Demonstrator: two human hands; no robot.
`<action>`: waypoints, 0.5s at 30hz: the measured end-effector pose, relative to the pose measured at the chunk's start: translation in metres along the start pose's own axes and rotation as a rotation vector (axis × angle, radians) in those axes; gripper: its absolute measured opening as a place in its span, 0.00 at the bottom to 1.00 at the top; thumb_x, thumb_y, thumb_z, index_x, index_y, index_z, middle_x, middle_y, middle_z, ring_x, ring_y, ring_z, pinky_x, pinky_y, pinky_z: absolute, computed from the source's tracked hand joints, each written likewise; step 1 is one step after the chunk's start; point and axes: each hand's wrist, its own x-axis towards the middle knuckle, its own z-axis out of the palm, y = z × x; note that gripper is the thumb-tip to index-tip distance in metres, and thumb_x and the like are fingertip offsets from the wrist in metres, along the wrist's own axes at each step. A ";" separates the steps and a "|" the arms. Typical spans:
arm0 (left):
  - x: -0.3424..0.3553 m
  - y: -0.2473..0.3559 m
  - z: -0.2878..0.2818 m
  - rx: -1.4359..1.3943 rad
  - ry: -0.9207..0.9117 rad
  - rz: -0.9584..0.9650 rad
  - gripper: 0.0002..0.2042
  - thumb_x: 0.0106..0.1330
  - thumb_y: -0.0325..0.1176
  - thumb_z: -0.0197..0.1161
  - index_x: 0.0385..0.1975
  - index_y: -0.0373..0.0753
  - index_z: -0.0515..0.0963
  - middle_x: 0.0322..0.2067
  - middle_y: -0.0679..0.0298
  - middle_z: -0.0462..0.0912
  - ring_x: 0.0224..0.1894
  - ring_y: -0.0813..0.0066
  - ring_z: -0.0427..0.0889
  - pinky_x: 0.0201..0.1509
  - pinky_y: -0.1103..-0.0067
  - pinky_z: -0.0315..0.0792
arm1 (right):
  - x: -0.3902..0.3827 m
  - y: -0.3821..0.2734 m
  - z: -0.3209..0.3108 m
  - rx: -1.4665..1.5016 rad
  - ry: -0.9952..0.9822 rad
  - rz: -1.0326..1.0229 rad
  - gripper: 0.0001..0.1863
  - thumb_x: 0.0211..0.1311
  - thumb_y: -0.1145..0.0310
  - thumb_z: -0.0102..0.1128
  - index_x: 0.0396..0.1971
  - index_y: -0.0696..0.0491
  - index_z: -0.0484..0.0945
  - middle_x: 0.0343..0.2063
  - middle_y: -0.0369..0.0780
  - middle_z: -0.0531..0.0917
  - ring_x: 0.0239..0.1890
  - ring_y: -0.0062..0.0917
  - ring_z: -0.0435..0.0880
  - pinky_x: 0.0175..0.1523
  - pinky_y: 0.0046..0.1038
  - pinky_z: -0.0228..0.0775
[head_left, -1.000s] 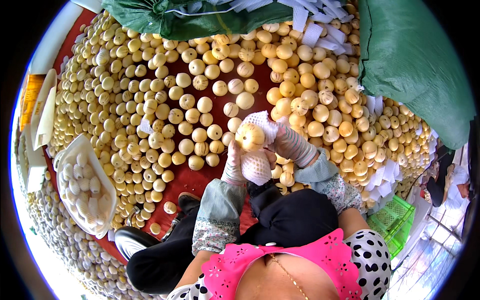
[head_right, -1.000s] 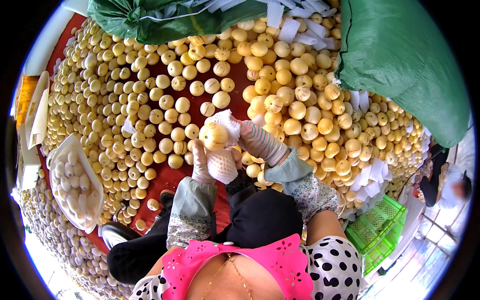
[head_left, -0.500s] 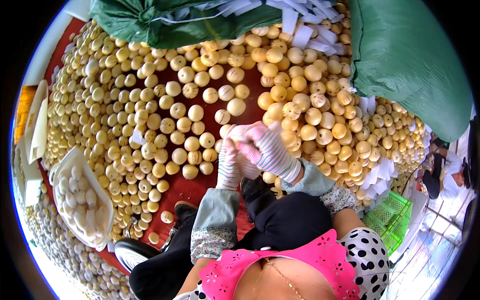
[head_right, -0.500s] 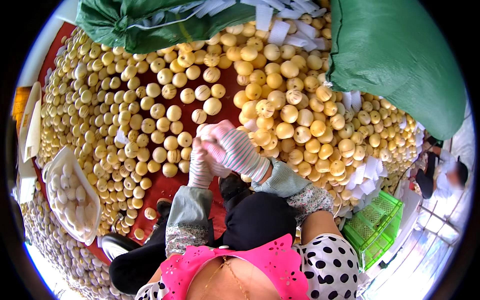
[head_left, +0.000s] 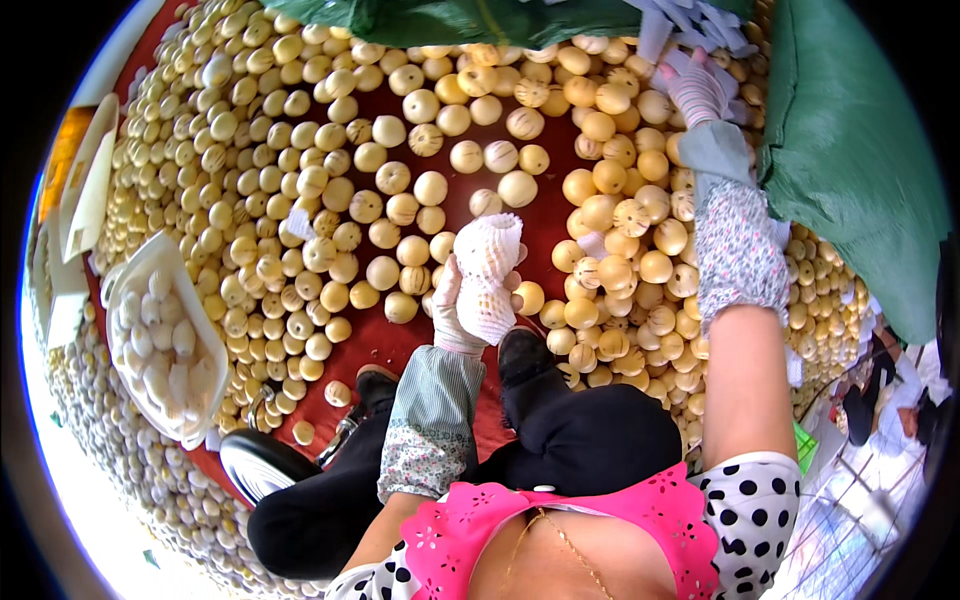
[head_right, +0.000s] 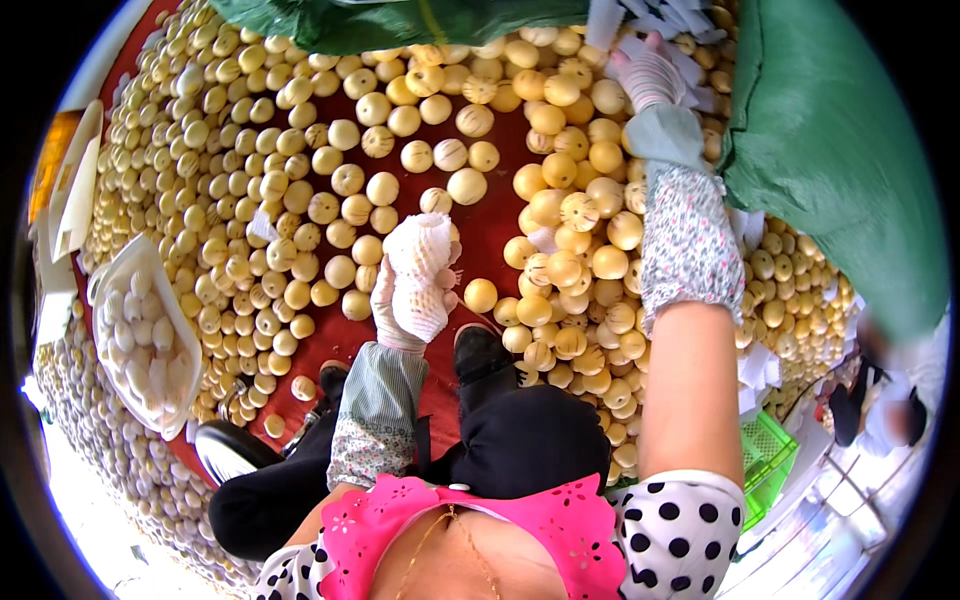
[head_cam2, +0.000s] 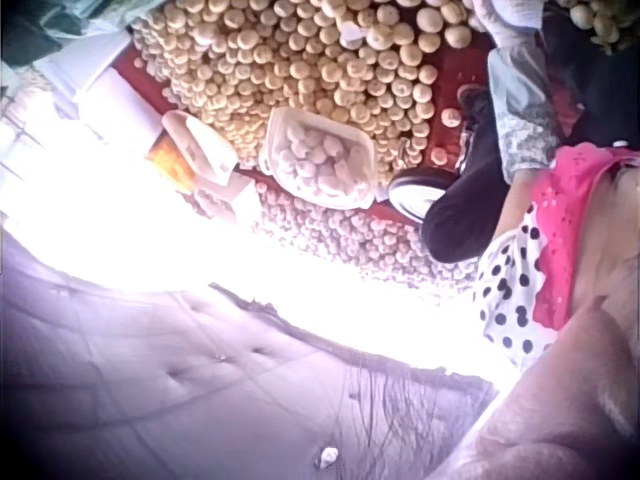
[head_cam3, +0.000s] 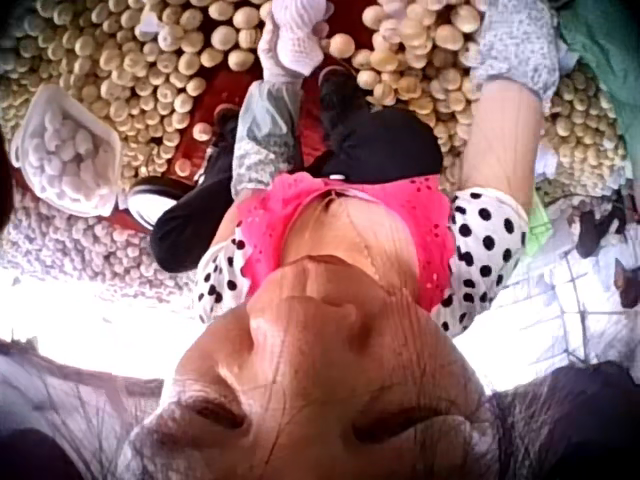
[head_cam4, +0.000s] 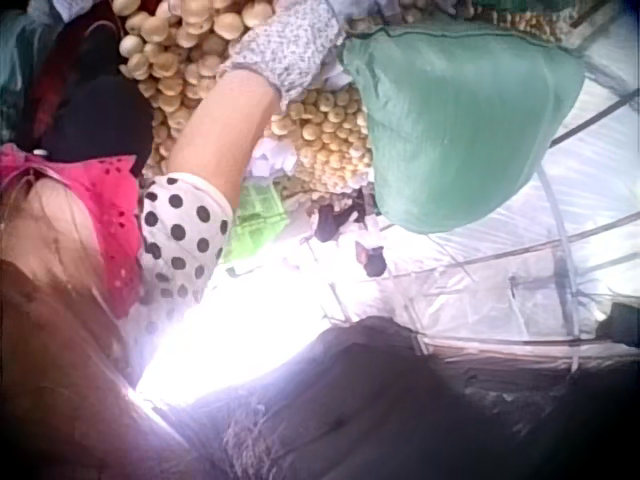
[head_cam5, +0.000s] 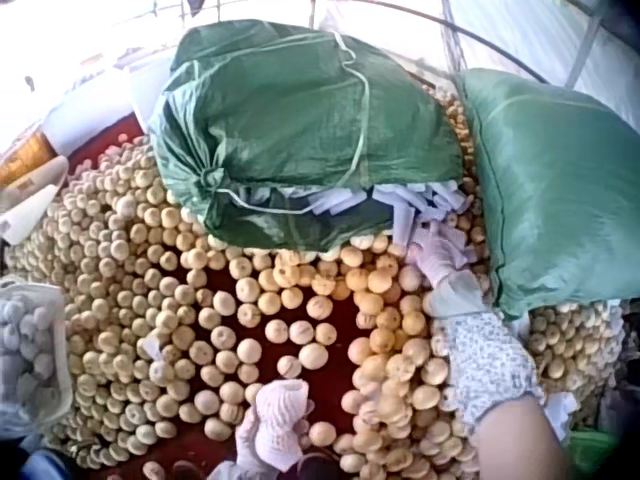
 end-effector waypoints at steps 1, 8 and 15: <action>0.000 0.001 -0.004 -0.017 0.016 -0.008 0.33 0.63 0.55 0.51 0.61 0.36 0.59 0.53 0.48 0.71 0.38 0.61 0.81 0.35 0.66 0.80 | 0.009 0.003 0.019 0.019 -0.027 -0.022 0.38 0.54 0.47 0.56 0.61 0.51 0.56 0.49 0.50 0.75 0.51 0.47 0.73 0.53 0.41 0.66; -0.009 0.016 -0.007 0.002 0.107 0.079 0.29 0.62 0.50 0.55 0.57 0.35 0.64 0.48 0.49 0.75 0.40 0.55 0.81 0.36 0.62 0.79 | -0.076 -0.048 -0.047 0.568 0.288 -0.471 0.25 0.59 0.70 0.53 0.58 0.49 0.65 0.49 0.48 0.77 0.49 0.38 0.77 0.53 0.32 0.66; -0.003 0.018 0.022 0.110 -0.099 0.079 0.35 0.58 0.52 0.60 0.60 0.36 0.60 0.53 0.56 0.72 0.53 0.68 0.74 0.51 0.75 0.72 | -0.229 -0.116 -0.061 0.852 -0.071 -0.528 0.17 0.57 0.78 0.54 0.48 0.55 0.75 0.41 0.44 0.79 0.40 0.34 0.78 0.45 0.28 0.71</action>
